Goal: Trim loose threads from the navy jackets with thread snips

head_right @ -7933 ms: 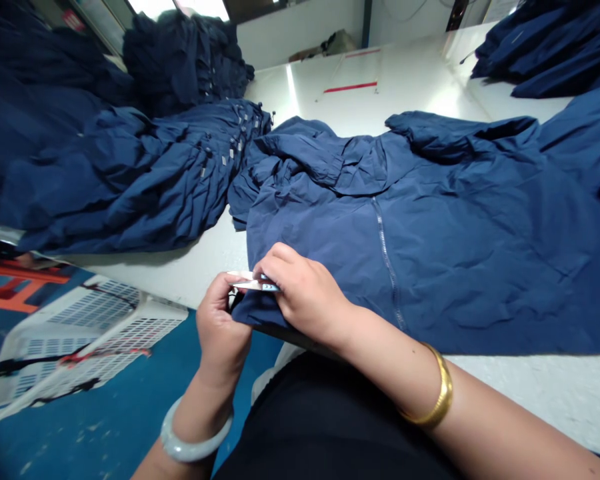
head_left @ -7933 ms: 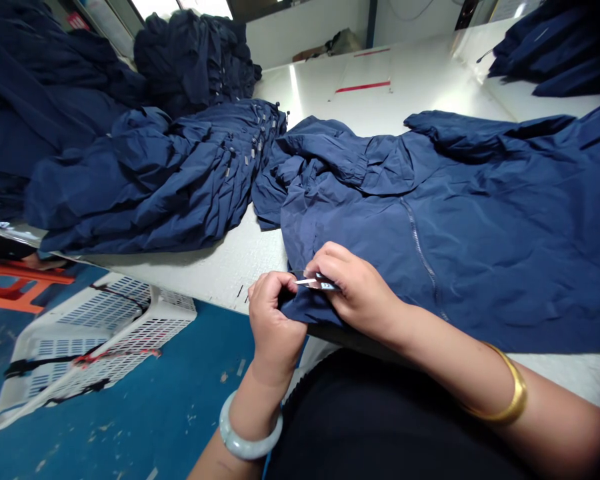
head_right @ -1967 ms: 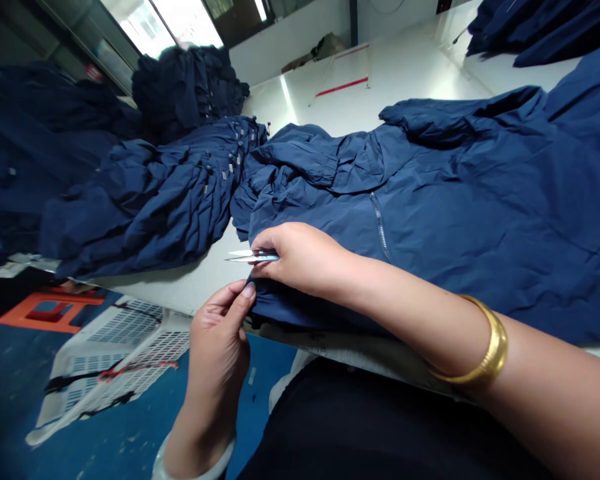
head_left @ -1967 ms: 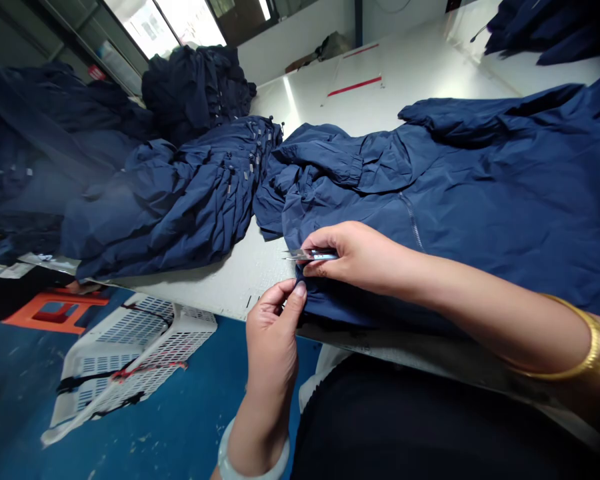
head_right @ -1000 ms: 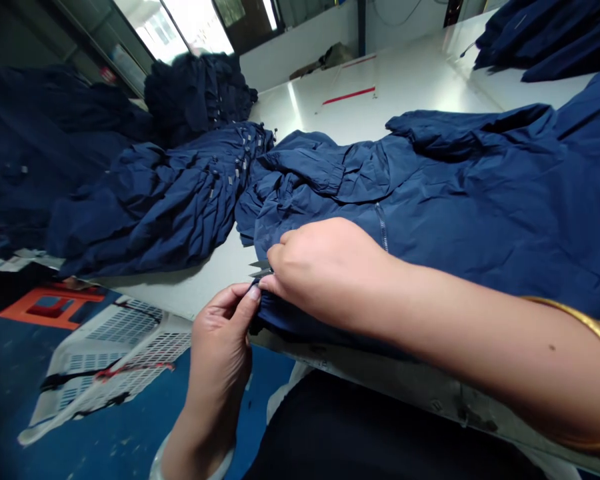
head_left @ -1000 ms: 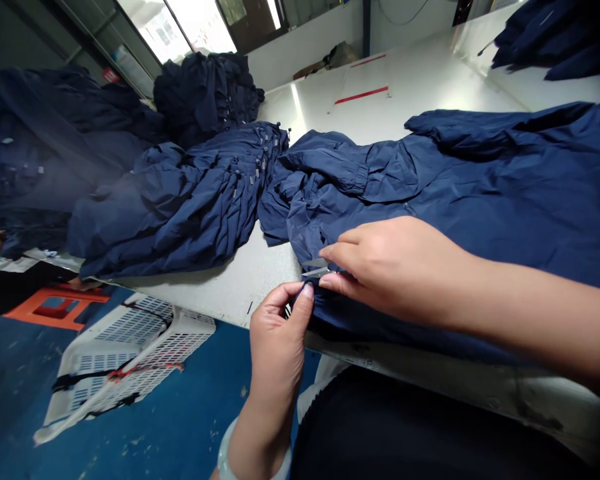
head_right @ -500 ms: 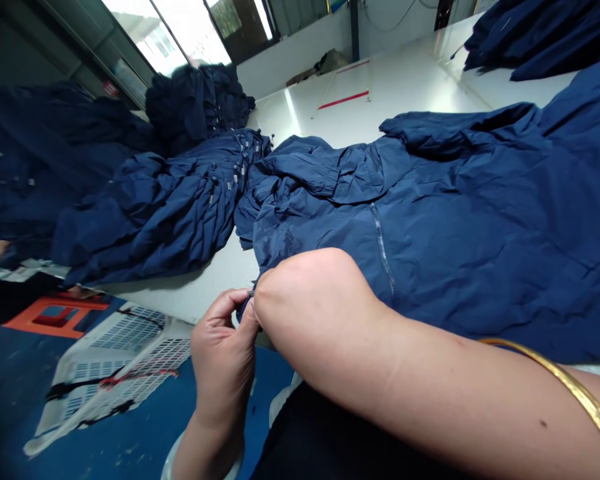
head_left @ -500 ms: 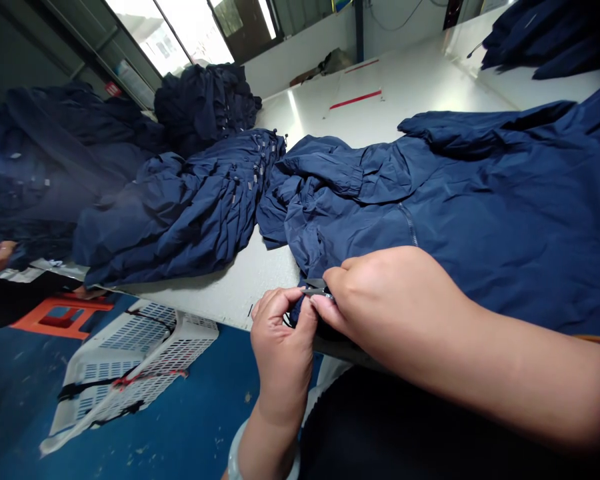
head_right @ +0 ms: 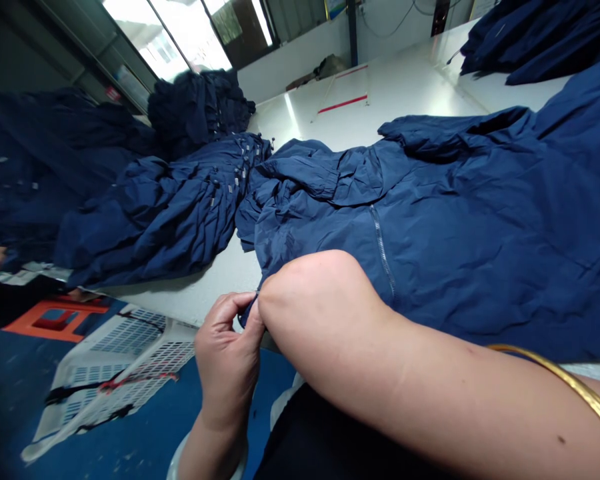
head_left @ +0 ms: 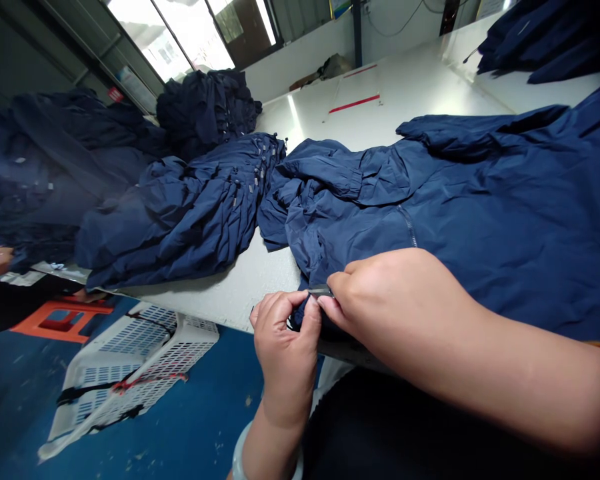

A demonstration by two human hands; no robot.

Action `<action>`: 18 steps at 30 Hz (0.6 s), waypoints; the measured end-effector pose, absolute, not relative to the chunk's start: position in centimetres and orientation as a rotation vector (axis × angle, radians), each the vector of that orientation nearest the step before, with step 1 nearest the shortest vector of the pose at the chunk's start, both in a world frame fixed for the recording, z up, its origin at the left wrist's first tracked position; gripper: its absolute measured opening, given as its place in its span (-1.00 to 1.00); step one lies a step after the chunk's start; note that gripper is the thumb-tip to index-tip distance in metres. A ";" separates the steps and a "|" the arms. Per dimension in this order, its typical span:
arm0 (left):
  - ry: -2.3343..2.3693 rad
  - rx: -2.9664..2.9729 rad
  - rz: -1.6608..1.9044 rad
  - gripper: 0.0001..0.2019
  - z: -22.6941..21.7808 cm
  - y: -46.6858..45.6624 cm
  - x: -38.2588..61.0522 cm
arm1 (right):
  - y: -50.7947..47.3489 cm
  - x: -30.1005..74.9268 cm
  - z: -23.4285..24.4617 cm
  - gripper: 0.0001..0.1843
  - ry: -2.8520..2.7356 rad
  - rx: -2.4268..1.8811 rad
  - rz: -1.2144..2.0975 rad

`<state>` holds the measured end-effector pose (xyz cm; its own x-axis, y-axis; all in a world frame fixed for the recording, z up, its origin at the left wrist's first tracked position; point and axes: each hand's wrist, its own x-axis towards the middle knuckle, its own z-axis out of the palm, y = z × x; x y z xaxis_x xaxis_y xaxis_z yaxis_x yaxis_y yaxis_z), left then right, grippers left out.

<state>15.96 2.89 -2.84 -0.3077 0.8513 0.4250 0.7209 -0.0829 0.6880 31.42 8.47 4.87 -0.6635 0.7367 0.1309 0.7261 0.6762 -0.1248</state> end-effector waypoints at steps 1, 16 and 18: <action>2.028 1.765 1.344 -0.91 -2.8 2.9 16.0 | 8.4 31.5 4.9 -0.67 -2.713 -1.190 0.089; 2.054 1.923 1.314 -0.96 -2.7 2.9 16.2 | 8.8 31.6 5.1 -0.75 -2.744 -1.110 0.116; 2.056 1.923 1.308 -0.95 -2.7 2.9 16.3 | 8.8 31.6 5.3 -0.76 -2.764 -1.126 0.125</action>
